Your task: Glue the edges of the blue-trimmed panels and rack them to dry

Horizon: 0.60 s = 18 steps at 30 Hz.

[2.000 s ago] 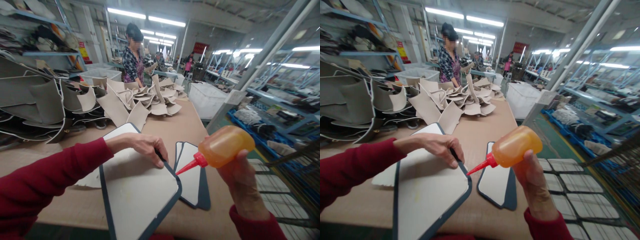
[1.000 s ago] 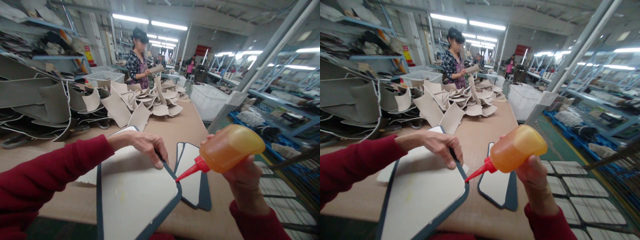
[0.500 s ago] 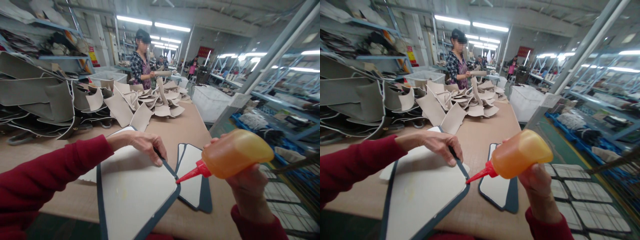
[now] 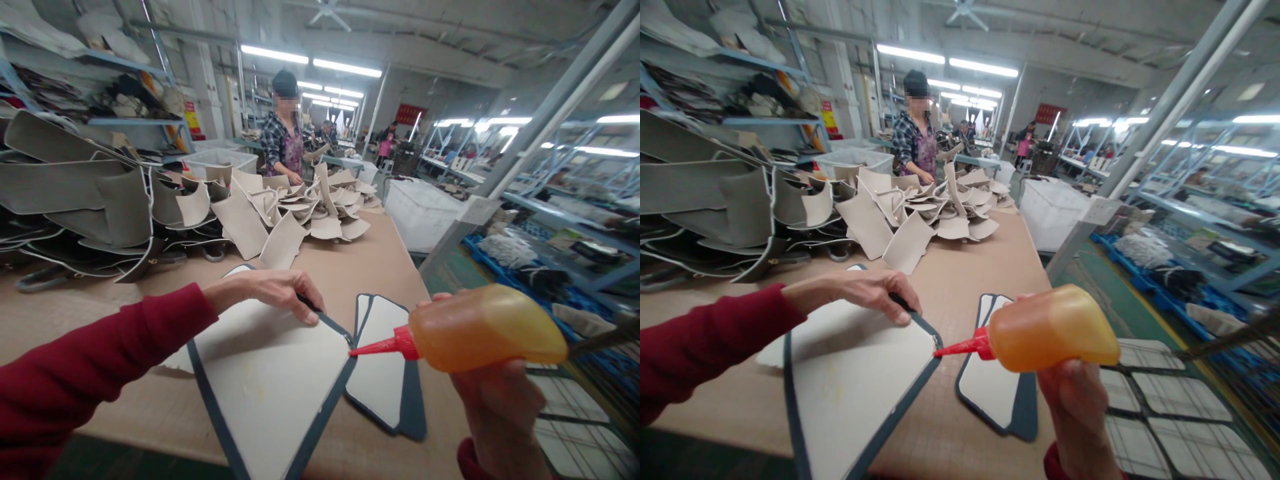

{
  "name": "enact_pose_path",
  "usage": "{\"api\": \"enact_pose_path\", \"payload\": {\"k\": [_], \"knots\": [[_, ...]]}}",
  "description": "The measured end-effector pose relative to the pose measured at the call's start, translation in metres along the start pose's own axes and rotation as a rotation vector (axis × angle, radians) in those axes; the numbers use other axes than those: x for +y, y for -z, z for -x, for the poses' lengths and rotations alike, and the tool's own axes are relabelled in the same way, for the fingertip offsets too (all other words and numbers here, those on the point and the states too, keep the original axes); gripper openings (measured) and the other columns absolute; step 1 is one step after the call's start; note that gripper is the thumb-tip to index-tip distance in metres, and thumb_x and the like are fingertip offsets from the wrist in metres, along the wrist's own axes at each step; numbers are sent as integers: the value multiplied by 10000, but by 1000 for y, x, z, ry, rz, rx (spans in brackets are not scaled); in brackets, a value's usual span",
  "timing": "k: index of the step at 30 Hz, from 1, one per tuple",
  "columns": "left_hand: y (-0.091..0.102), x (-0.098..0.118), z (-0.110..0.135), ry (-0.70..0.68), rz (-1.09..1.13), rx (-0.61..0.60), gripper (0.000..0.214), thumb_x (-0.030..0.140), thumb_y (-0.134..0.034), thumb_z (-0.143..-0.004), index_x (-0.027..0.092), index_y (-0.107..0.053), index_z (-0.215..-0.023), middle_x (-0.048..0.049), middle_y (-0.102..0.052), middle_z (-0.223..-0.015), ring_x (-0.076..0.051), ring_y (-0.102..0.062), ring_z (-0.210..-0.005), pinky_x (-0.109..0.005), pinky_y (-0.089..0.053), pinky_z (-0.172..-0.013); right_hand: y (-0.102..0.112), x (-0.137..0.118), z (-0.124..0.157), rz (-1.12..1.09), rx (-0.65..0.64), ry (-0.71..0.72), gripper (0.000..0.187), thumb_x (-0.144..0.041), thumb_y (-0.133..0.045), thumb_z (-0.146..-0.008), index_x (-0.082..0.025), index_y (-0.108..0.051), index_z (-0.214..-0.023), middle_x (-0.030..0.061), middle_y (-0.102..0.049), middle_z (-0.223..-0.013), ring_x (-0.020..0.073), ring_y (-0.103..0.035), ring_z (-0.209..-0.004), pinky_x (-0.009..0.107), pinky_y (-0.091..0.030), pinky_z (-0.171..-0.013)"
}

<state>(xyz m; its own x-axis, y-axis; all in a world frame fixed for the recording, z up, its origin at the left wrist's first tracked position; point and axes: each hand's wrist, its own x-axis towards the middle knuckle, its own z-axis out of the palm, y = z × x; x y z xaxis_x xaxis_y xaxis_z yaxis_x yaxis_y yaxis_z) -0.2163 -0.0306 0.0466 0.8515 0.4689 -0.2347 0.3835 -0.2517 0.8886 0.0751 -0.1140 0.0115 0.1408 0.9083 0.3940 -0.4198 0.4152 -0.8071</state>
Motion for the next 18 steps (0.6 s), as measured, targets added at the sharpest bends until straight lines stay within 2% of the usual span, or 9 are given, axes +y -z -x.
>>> {"api": "enact_pose_path", "payload": {"k": [8,14,18], "knots": [[2,-6,6,-36,-44,84,295,382,-625,-786,120,-721,-882,-5,-570,-663,-116,-434,-622,-220,-305,-548,-6,-4,-4,42,63,81,472,-457,-784,-603,-300,-675,-1034,41,-675,-1125,314,-566,-1132,511,-401,-1020],[2,-14,7,-54,-29,135,313,420,-622,-780,122,-708,-824,7,-533,-632,-109,-407,-594,-221,-281,-527,-10,1,0,43,122,54,512,-480,-775,-603,-285,-658,-1061,37,-700,-1049,290,-629,-1007,492,-456,-965],[0,-17,8,-45,29,152,295,414,-630,-773,127,-692,-796,20,-505,-619,-100,-392,-588,-216,-274,-527,-13,3,-2,36,122,85,461,-456,-765,-626,-290,-666,-1045,40,-693,-1079,307,-601,-1073,543,-383,-1021]]}}
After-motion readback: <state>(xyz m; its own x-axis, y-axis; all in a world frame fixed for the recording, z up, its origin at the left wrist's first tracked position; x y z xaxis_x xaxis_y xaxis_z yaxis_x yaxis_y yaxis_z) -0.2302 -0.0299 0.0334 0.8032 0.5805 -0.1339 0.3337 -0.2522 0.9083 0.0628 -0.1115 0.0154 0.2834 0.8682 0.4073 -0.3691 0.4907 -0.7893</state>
